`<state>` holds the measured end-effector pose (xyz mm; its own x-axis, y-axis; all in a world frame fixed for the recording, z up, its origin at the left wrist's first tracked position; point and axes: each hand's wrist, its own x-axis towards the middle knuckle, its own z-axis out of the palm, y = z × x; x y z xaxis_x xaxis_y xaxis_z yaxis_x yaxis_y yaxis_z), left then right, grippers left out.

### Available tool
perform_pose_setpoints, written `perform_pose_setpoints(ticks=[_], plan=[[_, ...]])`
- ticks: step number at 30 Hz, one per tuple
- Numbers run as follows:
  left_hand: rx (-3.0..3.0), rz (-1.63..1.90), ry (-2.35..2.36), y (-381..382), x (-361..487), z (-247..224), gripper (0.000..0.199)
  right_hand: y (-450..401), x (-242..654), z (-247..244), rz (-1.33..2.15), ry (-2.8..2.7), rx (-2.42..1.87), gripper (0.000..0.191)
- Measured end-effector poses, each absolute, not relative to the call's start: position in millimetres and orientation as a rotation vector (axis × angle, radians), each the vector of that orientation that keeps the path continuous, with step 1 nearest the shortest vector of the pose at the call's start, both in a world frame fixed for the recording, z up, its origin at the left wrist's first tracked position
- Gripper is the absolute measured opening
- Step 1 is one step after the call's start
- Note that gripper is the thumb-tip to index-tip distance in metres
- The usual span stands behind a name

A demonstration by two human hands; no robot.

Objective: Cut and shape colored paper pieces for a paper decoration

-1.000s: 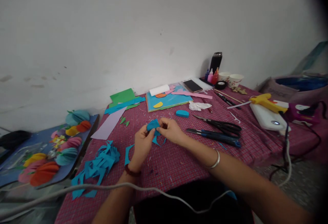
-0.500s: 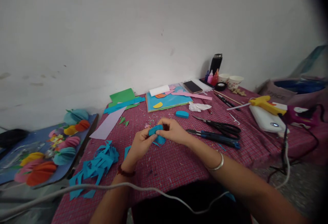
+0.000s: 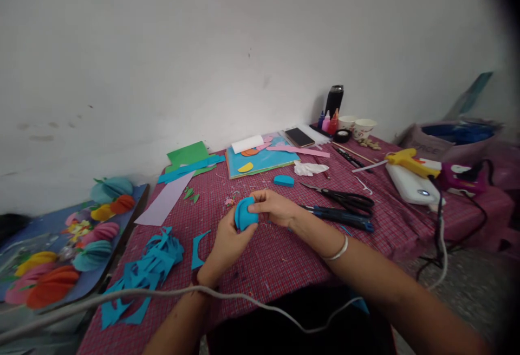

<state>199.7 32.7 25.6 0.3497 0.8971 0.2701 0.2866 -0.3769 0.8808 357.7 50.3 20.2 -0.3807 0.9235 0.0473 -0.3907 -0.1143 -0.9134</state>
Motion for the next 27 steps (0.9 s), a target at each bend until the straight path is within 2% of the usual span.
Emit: perform_pose_setpoints(ticks=[3,6,12,14,19,24,27], plan=[[1.934,0.926,0.976,32.8,192.6,28.0,0.029,52.7,363.9,16.2,1.819,-1.204,-0.638,0.043],[1.875,0.857,0.943,42.4,185.2,22.6,0.027,52.5,361.8,15.9,1.694,-1.324,-0.679,0.040],[1.395,0.885,0.866,59.6,191.2,1.7,0.021,48.0,349.9,21.8,0.684,-1.642,-1.127,0.021],[1.379,0.915,0.915,58.3,196.9,-2.0,0.019,47.4,350.5,21.7,0.525,-1.728,-1.200,0.017],[1.450,0.919,0.961,50.2,205.0,-1.7,0.018,45.9,352.2,18.6,0.422,-1.834,-1.270,0.013],[1.765,1.144,1.116,45.1,207.6,3.4,0.011,42.4,344.0,18.1,0.185,-1.829,-1.414,0.015],[1.850,1.185,1.149,45.0,206.5,7.6,0.014,42.5,341.4,18.0,0.288,-1.765,-1.391,0.018]])
